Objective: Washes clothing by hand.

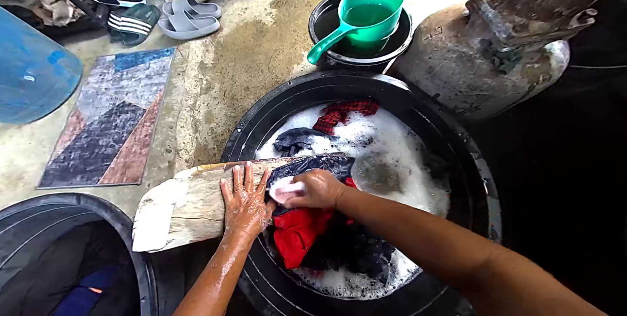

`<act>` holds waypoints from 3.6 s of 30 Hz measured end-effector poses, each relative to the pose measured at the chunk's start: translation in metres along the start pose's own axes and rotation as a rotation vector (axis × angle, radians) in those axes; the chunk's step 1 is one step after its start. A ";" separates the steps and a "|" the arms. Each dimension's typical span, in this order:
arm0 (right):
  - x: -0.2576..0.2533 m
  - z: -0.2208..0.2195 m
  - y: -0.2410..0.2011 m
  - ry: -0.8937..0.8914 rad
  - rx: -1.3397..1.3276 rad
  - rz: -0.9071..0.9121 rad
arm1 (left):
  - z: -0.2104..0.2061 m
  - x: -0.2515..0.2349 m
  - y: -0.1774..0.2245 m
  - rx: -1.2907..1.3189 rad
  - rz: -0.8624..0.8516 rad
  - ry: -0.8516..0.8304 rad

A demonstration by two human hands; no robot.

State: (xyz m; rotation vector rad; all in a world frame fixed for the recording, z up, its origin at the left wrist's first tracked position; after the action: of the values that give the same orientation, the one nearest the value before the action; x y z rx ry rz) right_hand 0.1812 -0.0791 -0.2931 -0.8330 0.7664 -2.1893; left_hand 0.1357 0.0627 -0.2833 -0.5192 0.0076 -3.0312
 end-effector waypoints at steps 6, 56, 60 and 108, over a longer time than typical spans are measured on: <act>0.061 0.021 0.148 -0.116 0.258 -0.306 | -0.002 -0.001 -0.001 -0.027 0.014 -0.003; 0.098 0.071 -0.016 0.300 -0.885 0.052 | 0.077 0.045 0.034 1.414 0.066 0.090; 0.125 0.095 -0.028 0.506 -1.259 -0.030 | 0.043 0.055 0.040 1.187 0.244 -0.069; 0.074 0.048 0.142 0.353 -0.248 -0.643 | 0.061 -0.015 -0.014 0.548 0.135 0.213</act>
State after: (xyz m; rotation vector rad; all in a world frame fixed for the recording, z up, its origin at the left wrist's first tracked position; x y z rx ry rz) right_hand 0.2257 -0.2341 -0.3379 -0.9152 1.0668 -2.9085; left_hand 0.1687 0.0776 -0.2309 -0.1401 -0.7179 -2.7606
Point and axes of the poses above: each hand's wrist, its own x-axis away from the middle knuckle, its own z-axis out of the back of the hand, y = z × x, the point moved 9 cm from there along -x, towards the middle knuckle, and after that the axes turned 2 degrees about -y, right-handed, at the moved point
